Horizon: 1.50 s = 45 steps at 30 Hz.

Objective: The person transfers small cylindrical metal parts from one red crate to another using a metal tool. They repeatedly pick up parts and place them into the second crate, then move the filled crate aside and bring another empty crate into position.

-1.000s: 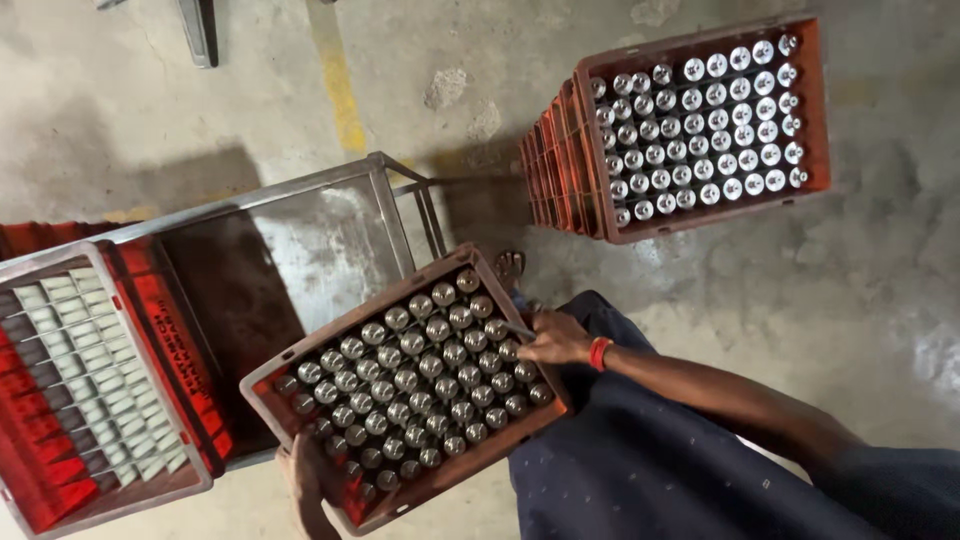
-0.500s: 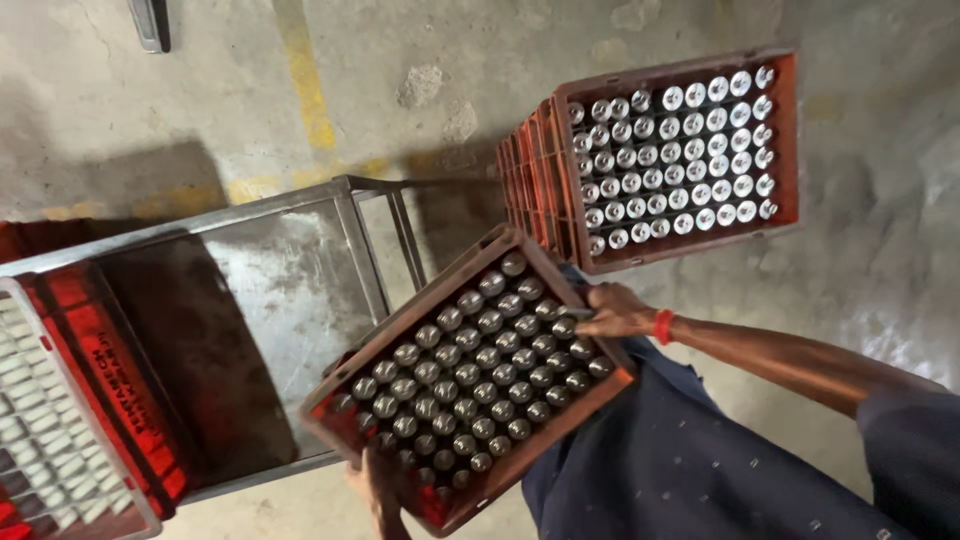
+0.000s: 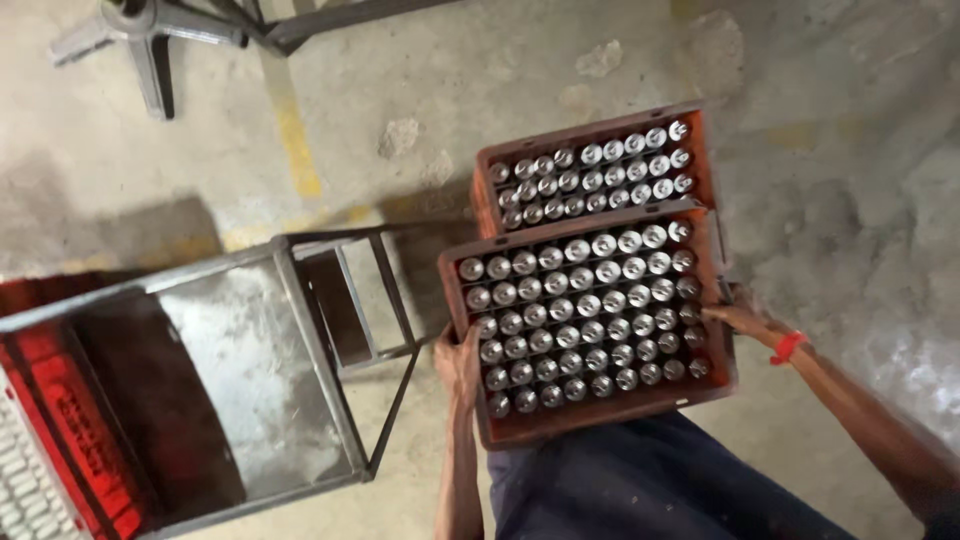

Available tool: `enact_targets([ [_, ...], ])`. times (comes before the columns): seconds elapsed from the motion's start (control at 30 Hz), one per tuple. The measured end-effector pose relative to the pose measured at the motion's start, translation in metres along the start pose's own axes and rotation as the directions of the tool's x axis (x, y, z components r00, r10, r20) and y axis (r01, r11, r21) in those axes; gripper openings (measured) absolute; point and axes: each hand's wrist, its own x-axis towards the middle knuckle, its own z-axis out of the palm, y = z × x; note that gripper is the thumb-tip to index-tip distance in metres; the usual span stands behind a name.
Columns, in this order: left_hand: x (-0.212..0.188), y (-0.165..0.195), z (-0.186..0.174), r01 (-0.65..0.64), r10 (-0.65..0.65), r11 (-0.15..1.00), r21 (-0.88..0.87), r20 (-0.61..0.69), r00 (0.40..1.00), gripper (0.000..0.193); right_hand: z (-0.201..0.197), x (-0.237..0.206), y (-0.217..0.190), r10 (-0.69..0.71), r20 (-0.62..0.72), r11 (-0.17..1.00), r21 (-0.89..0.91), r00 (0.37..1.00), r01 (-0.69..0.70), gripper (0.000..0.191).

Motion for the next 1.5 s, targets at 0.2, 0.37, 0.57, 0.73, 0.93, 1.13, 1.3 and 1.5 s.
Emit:
enact_targets([
  [0.2,0.005,0.061,0.065,-0.063,0.052,0.973,0.223,0.054,0.997,0.06,-0.032,0.017,0.057,0.012,-0.106,0.99,0.14,0.994,0.003,0.057],
  [0.37,0.011,0.073,0.082,0.0,-0.004,0.992,0.126,0.033,0.999,0.063,-0.057,0.037,0.036,-0.086,-0.096,0.984,0.145,0.992,0.099,0.051],
  [0.57,0.013,0.087,0.085,-0.005,0.006,1.0,-0.008,0.066,0.998,0.056,-0.1,0.041,-0.023,0.062,-0.056,0.979,-0.192,0.997,-0.071,0.05],
  [0.73,0.027,0.097,0.093,-0.068,0.068,0.997,-0.022,-0.003,0.998,0.053,-0.109,0.077,-0.039,-0.034,-0.056,0.984,-0.177,0.998,0.024,0.053],
  [0.93,0.063,0.119,0.102,-0.054,0.053,0.998,-0.043,-0.016,0.998,0.053,-0.125,0.116,-0.055,-0.137,-0.047,0.983,-0.127,0.989,0.13,0.048],
  [1.13,0.08,0.144,0.105,-0.014,0.013,0.999,-0.042,-0.041,0.999,0.057,-0.141,0.129,-0.086,-0.029,-0.038,0.981,-0.191,0.999,0.022,0.048],
  [1.3,0.082,0.153,0.106,-0.051,0.049,0.993,-0.102,-0.019,0.999,0.057,-0.145,0.128,-0.097,-0.052,-0.071,0.978,-0.204,0.996,0.037,0.053],
  [1.5,0.082,0.133,0.105,-0.101,0.107,0.993,0.054,-0.128,0.986,0.067,-0.138,0.12,-0.088,-0.134,-0.131,0.958,-0.271,0.982,0.094,0.059],
])
